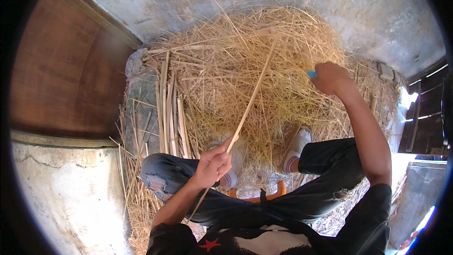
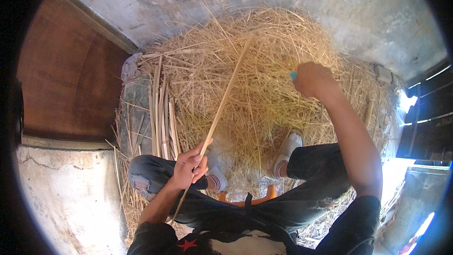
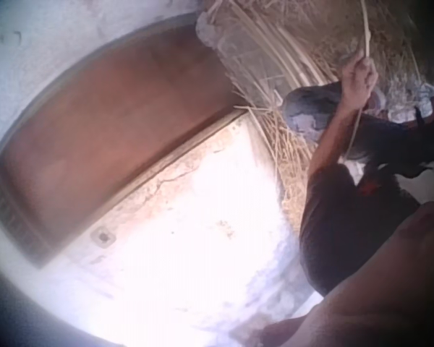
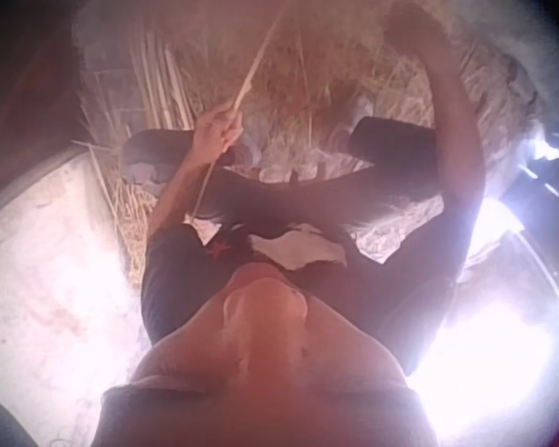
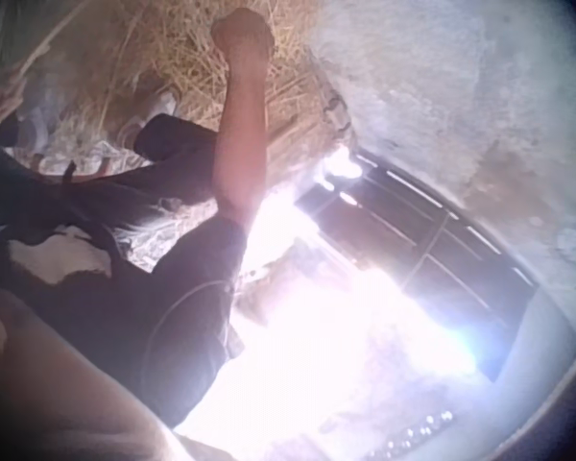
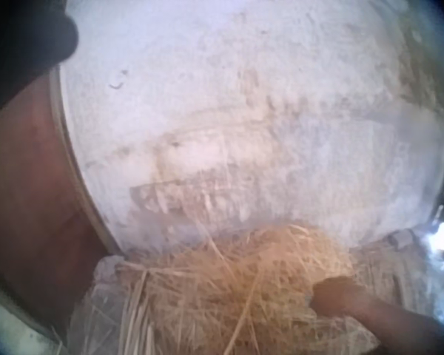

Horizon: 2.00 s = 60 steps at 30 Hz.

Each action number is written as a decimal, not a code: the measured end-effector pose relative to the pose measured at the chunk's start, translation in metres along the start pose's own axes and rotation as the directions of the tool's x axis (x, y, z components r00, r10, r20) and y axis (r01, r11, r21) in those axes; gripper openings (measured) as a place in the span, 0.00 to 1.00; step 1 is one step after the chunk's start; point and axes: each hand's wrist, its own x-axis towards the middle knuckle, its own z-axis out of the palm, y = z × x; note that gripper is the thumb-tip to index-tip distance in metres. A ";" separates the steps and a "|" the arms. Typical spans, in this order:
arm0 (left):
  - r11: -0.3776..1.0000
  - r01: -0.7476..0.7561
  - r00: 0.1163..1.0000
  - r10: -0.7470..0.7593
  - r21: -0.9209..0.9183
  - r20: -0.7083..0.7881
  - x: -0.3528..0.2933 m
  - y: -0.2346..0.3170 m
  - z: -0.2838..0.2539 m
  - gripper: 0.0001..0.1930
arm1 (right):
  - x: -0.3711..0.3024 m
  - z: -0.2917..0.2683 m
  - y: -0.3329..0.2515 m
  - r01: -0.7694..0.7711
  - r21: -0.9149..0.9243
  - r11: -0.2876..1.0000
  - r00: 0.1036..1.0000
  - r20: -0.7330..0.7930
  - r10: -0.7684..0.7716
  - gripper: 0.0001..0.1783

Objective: The person sits on a small stool and uses a blue utility knife to shave a long, thin wooden stick. They hold the stick with their left hand and scrape the blade along its length to remove the outer layer, repeating the motion continuously.

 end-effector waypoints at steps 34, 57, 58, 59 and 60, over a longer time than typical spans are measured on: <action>0.982 0.130 0.991 -0.133 -0.138 -0.009 -0.008 0.006 -0.002 0.28 | -0.059 -0.004 -0.120 0.311 0.545 0.779 0.949 -0.141 -0.281 0.23; 0.998 0.050 0.996 -0.048 -0.029 0.068 0.001 -0.006 0.003 0.27 | -0.025 0.026 -0.093 0.134 0.925 0.354 0.990 -0.112 -0.084 0.26; 0.998 0.052 0.997 -0.050 -0.030 0.058 0.001 -0.005 0.003 0.27 | -0.027 0.030 -0.098 0.143 0.905 0.400 0.988 -0.104 -0.118 0.27; 0.998 0.055 0.998 -0.053 -0.033 0.044 0.001 -0.005 0.002 0.27 | -0.032 0.031 -0.105 0.188 0.890 0.415 0.976 -0.121 -0.182 0.27; 0.998 0.055 0.998 -0.054 -0.033 0.039 0.001 -0.005 0.001 0.27 | -0.040 0.031 -0.110 0.231 0.872 0.430 0.961 -0.135 -0.242 0.28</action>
